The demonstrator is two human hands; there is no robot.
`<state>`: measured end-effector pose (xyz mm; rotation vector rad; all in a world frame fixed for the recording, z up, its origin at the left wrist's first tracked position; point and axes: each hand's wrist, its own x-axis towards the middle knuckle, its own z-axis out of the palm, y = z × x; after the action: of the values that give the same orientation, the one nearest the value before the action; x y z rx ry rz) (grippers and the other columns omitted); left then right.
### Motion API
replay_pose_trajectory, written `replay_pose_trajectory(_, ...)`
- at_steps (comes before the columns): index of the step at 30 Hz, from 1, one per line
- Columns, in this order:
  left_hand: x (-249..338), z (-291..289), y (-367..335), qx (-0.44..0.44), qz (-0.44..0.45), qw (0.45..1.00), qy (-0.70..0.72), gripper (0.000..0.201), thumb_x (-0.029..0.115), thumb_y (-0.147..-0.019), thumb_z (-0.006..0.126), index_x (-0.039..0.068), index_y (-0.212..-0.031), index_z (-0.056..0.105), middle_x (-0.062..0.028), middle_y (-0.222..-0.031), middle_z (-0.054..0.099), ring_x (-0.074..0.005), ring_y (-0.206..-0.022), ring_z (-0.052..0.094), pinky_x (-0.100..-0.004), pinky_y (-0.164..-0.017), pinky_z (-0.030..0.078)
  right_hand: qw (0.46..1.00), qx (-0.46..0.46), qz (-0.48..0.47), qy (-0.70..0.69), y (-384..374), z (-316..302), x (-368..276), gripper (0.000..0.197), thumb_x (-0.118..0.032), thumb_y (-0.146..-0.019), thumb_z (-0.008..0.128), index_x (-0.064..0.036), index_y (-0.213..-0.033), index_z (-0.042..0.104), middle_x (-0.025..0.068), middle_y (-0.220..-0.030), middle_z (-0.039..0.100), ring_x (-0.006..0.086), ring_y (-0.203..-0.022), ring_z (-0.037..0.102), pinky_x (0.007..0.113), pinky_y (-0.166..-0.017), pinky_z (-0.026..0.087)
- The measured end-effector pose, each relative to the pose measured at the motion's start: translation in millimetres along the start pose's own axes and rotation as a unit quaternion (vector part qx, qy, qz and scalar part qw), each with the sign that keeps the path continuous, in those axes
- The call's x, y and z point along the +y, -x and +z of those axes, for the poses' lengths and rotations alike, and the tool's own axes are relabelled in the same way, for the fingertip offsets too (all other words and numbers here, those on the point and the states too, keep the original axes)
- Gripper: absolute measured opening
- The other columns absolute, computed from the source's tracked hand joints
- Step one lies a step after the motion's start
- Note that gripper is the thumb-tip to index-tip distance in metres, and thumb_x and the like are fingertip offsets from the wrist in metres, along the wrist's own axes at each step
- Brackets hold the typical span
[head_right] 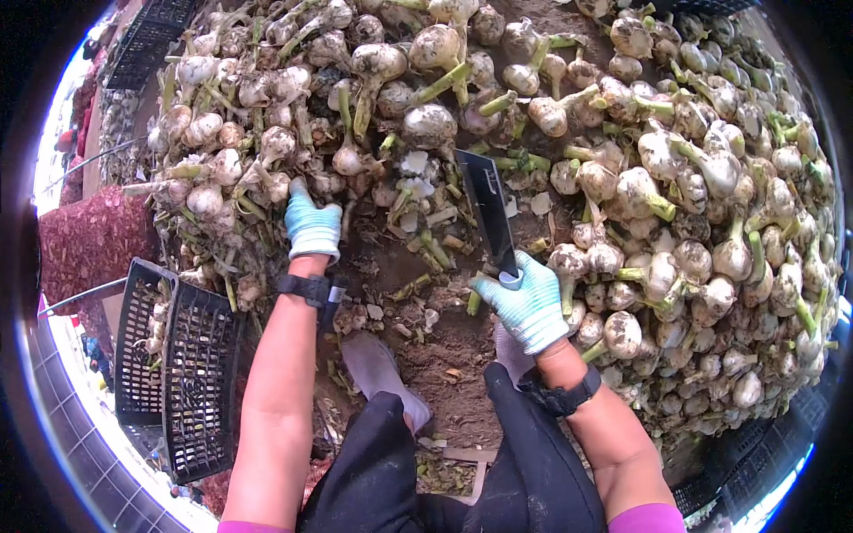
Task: Processing garlic bulbs by trimming roots and stems using a cleaver.
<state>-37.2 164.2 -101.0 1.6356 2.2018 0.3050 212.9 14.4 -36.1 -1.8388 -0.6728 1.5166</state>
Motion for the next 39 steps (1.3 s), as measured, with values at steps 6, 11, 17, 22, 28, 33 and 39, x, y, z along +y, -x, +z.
replay_pose_trajectory(6, -19.4, -17.7, 49.8, -0.107, 0.122, 0.986, -0.03, 0.054, 0.018, -0.064, 0.073, 0.008, -0.114, 0.053, -0.0154, -0.098, 0.062, -0.0259, -0.085, 0.062, -0.0356, -0.078, 0.048, 0.999, 0.018, 0.024, 0.024, 9.5, -13.4, 22.2, 0.027, -0.015, -0.069, 0.074, -0.0017, -0.087, 0.061, -0.0001, -0.072, 0.061, 0.0065, -0.064, 0.054, 0.023, -0.06, 0.046)
replay_pose_trajectory(11, -23.5, -21.6, 62.5, -0.04, 0.169, 0.985, -0.019, 0.075, 0.028, -0.061, 0.078, 0.009, -0.125, 0.044, -0.018, -0.111, 0.057, -0.0323, -0.098, 0.057, -0.0393, -0.083, 0.047, 0.996, 0.018, 0.015, 0.089, 13.6, -12.5, 46.5, 0.03, -0.016, -0.068, 0.075, -0.0016, -0.09, 0.061, 0.0027, -0.075, 0.063, 0.0094, -0.066, 0.056, 0.026, -0.063, 0.047)
replay_pose_trajectory(17, 26.6, 12.0, 47.2, -0.138, 0.059, 0.971, -0.187, 0.09, 0.037, -0.063, 0.074, 0.005, -0.133, 0.028, -0.0189, -0.103, 0.054, -0.0335, -0.087, 0.058, -0.0415, -0.077, 0.048, 0.996, 0.005, 0.064, 0.054, -0.4, -9.9, 75.0, 0.03, -0.018, -0.066, 0.076, -0.0013, -0.087, 0.061, 0.0031, -0.073, 0.064, 0.0113, -0.066, 0.058, 0.027, -0.064, 0.048)
replay_pose_trajectory(22, 17.5, 12.2, 36.3, -0.148, 0.04, 0.983, -0.103, 0.074, 0.026, -0.061, 0.074, 0.004, -0.123, 0.04, -0.0186, -0.097, 0.059, -0.0342, -0.087, 0.06, -0.041, -0.076, 0.049, 0.997, 0.001, 0.059, 0.051, -1.0, -6.5, 74.6, 0.028, -0.017, -0.066, 0.075, -0.0017, -0.085, 0.062, 0.0044, -0.075, 0.065, 0.0115, -0.067, 0.06, 0.027, -0.064, 0.049)
replay_pose_trajectory(28, -5.5, -30.9, 87.0, -0.165, 0.082, 0.978, 0.098, 0.054, 0.014, -0.056, 0.074, 0.003, -0.106, 0.056, -0.0155, -0.096, 0.062, -0.0285, -0.088, 0.061, -0.0329, -0.078, 0.049, 0.998, 0.008, 0.036, 0.058, -3.8, -16.5, 81.0, 0.028, -0.018, -0.067, 0.076, -0.0018, -0.085, 0.062, 0.0045, -0.075, 0.065, 0.0106, -0.066, 0.059, 0.027, -0.062, 0.049)
replay_pose_trajectory(33, -24.8, -52.4, 81.2, -0.089, 0.162, 0.981, 0.05, 0.061, 0.006, -0.059, 0.063, 0.009, -0.119, 0.048, -0.0163, -0.104, 0.056, -0.0336, -0.093, 0.058, -0.0377, -0.08, 0.049, 0.997, 0.0, 0.045, 0.058, 0.3, -18.1, 70.0, 0.027, -0.018, -0.068, 0.075, -0.0019, -0.084, 0.062, 0.003, -0.075, 0.065, 0.0095, -0.067, 0.057, 0.026, -0.063, 0.048)
replay_pose_trajectory(39, 10.7, -13.3, 40.0, -0.196, 0.08, 0.961, -0.18, 0.079, 0.018, -0.062, 0.07, 0.016, -0.132, 0.034, -0.0235, -0.112, 0.046, -0.0418, -0.095, 0.055, -0.0423, -0.081, 0.048, 0.998, 0.005, 0.053, 0.041, 1.4, -17.3, 67.6, 0.026, -0.016, -0.068, 0.075, -0.0018, -0.085, 0.062, 0.0021, -0.075, 0.064, 0.009, -0.066, 0.056, 0.026, -0.063, 0.047)
